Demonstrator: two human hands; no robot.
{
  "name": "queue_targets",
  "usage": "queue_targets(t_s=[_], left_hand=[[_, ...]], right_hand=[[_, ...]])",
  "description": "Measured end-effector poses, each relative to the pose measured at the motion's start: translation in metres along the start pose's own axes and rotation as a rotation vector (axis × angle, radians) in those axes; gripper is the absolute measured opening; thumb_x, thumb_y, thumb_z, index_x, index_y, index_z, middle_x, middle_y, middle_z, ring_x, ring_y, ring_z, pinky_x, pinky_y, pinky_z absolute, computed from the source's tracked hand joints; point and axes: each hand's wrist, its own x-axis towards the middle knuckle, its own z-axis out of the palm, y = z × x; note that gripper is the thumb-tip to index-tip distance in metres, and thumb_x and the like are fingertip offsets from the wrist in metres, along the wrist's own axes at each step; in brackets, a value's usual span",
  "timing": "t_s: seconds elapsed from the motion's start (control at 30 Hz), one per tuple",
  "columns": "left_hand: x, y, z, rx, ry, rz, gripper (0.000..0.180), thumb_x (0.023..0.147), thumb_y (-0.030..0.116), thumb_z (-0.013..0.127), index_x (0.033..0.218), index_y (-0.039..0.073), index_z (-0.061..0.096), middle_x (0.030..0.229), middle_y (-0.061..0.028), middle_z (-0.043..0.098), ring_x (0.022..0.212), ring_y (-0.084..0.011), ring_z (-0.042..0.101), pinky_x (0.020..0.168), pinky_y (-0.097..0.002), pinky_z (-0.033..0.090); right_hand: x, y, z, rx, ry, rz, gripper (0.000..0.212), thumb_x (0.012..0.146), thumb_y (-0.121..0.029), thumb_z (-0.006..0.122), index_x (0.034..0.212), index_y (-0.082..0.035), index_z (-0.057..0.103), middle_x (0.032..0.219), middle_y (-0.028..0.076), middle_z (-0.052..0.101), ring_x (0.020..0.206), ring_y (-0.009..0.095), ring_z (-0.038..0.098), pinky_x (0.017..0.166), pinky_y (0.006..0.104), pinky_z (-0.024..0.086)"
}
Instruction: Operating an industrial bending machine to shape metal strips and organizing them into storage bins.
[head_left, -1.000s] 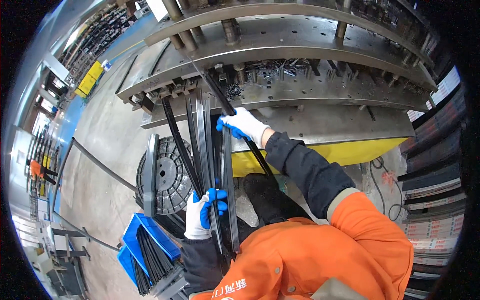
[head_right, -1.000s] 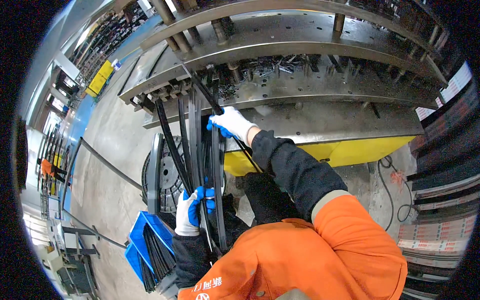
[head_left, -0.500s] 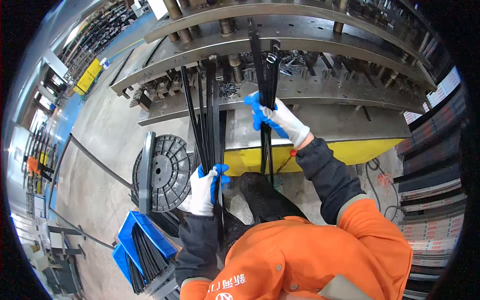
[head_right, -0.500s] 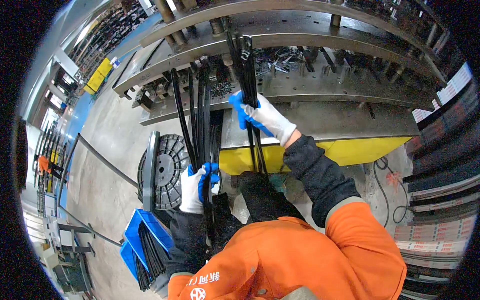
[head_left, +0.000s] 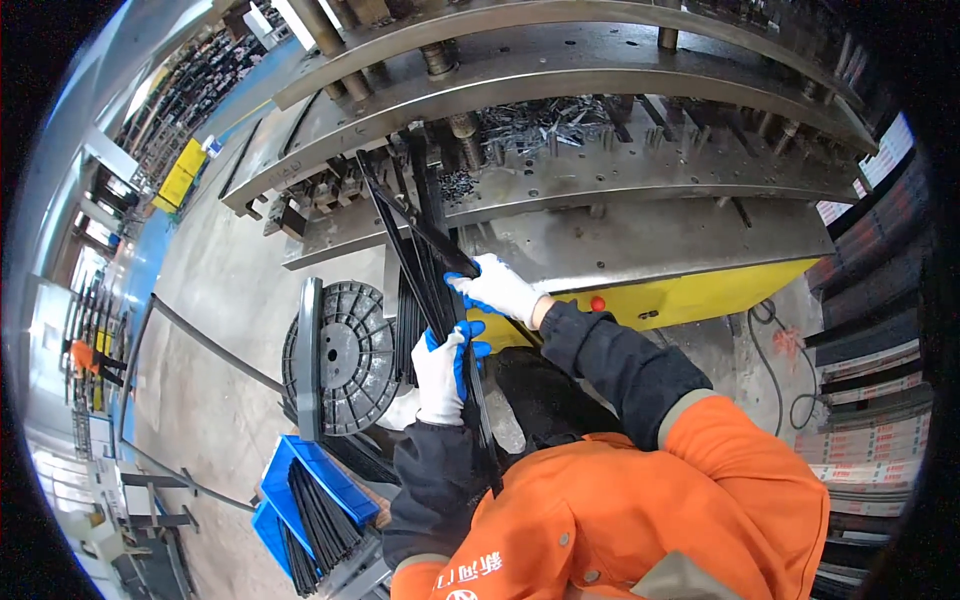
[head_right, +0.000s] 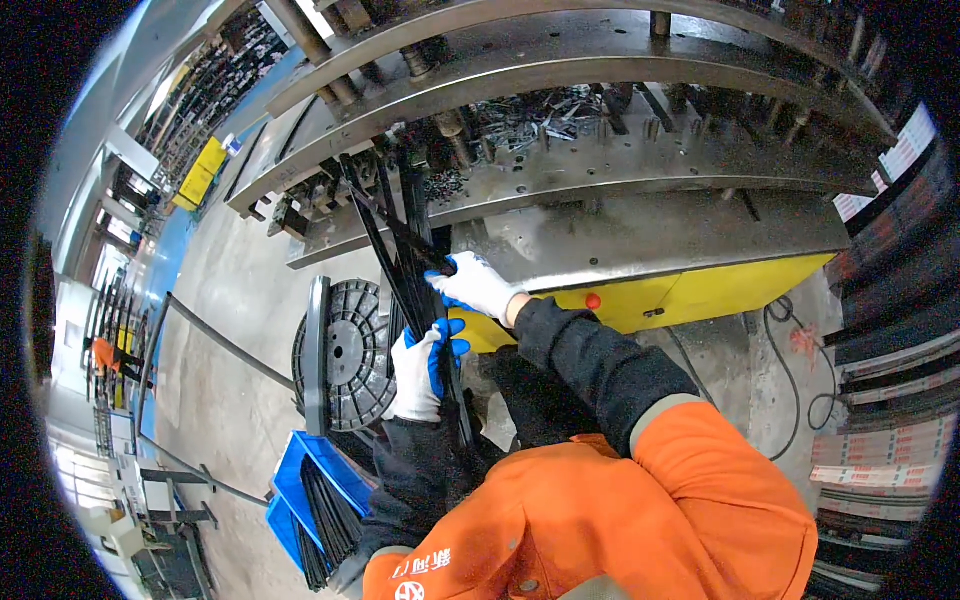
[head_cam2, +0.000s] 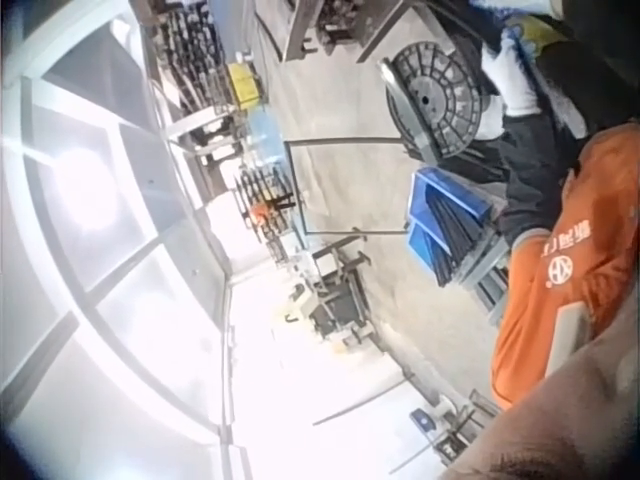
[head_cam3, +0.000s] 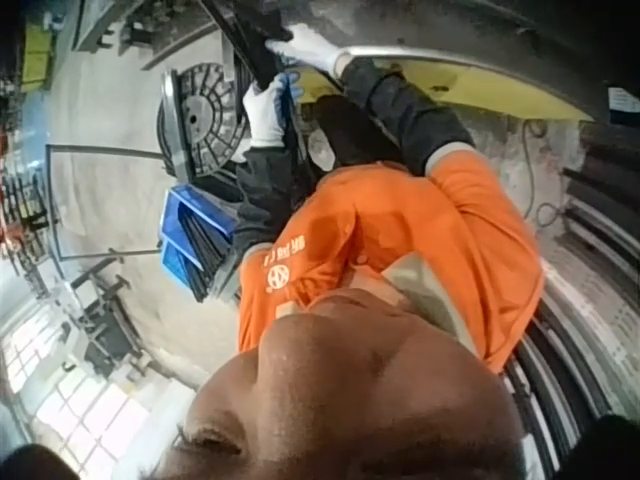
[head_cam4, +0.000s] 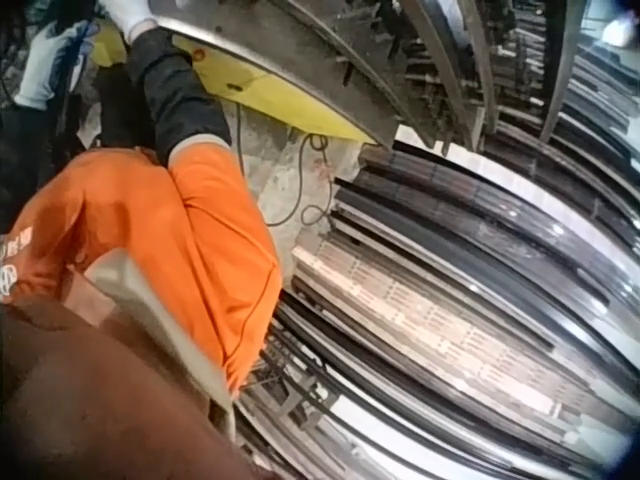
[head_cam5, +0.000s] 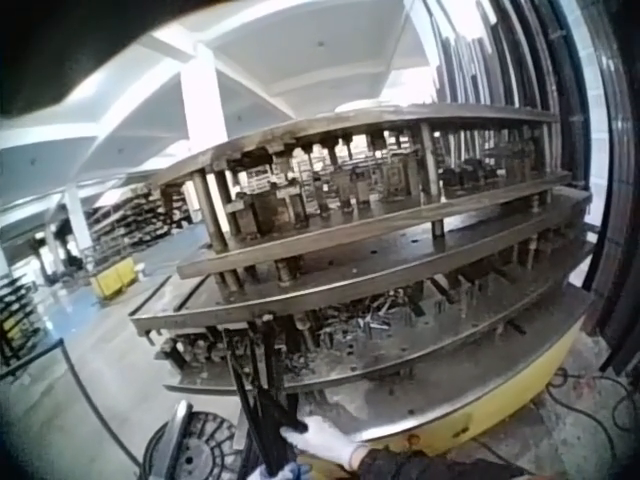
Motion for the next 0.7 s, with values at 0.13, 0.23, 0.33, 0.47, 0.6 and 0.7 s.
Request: queue_targets(t_s=[0.13,0.23,0.33,0.47,0.6,0.7], left_hand=[[-0.006,0.000,0.015,-0.018,0.001,0.038,0.018,0.085,0.006,0.053,0.103,0.000,0.055,0.084,-0.0129,0.065,0.062,-0.0185,0.061,0.055,-0.0254,0.050],[-0.012,0.007,0.022,-0.054,-0.003,0.072,0.020,0.086,0.007,0.054,0.104,0.000,0.055,0.082,-0.0126,0.064,0.064,-0.0185,0.061,0.055,-0.0256,0.051],[-0.020,0.018,0.013,-0.084,-0.033,0.023,0.021,0.086,0.009,0.054,0.105,0.000,0.055,0.080,-0.0127,0.064,0.066,-0.0184,0.062,0.056,-0.0255,0.051],[-0.045,0.040,-0.016,-0.014,-0.004,0.028,0.026,0.088,0.011,0.054,0.111,0.001,0.054,0.077,-0.0112,0.063,0.062,-0.0164,0.061,0.053,-0.0231,0.049],[-0.050,0.044,-0.043,0.047,-0.059,-0.024,0.030,0.089,0.014,0.052,0.116,0.002,0.052,0.073,-0.0093,0.062,0.054,-0.0135,0.058,0.047,-0.0203,0.045],[-0.054,0.043,-0.046,0.034,-0.029,-0.037,0.031,0.090,0.016,0.052,0.118,0.002,0.051,0.071,-0.0082,0.062,0.050,-0.0121,0.056,0.044,-0.0195,0.042]], right_hand=[[-0.004,-0.001,-0.002,0.057,0.061,0.037,0.031,0.079,-0.030,0.058,0.077,0.000,0.062,0.065,0.010,0.061,0.056,0.024,0.054,0.055,0.0352,0.044],[-0.001,-0.004,-0.004,0.078,0.121,0.064,0.030,0.078,-0.030,0.058,0.076,0.000,0.061,0.064,0.009,0.060,0.056,0.024,0.054,0.054,0.0343,0.044],[0.017,-0.012,0.000,-0.028,0.236,-0.030,0.028,0.078,-0.030,0.058,0.075,-0.002,0.061,0.062,0.008,0.058,0.054,0.020,0.052,0.053,0.0315,0.042],[0.024,-0.024,-0.002,0.012,0.220,0.001,0.028,0.078,-0.030,0.059,0.074,-0.002,0.061,0.061,0.007,0.058,0.052,0.018,0.051,0.052,0.0299,0.042],[0.030,-0.032,-0.005,0.105,0.151,0.040,0.028,0.078,-0.030,0.059,0.073,-0.003,0.061,0.061,0.006,0.057,0.051,0.016,0.051,0.051,0.0288,0.042],[0.028,-0.030,-0.010,0.161,0.139,0.056,0.025,0.079,-0.028,0.058,0.072,-0.004,0.061,0.060,0.005,0.057,0.050,0.015,0.049,0.049,0.0273,0.041]])
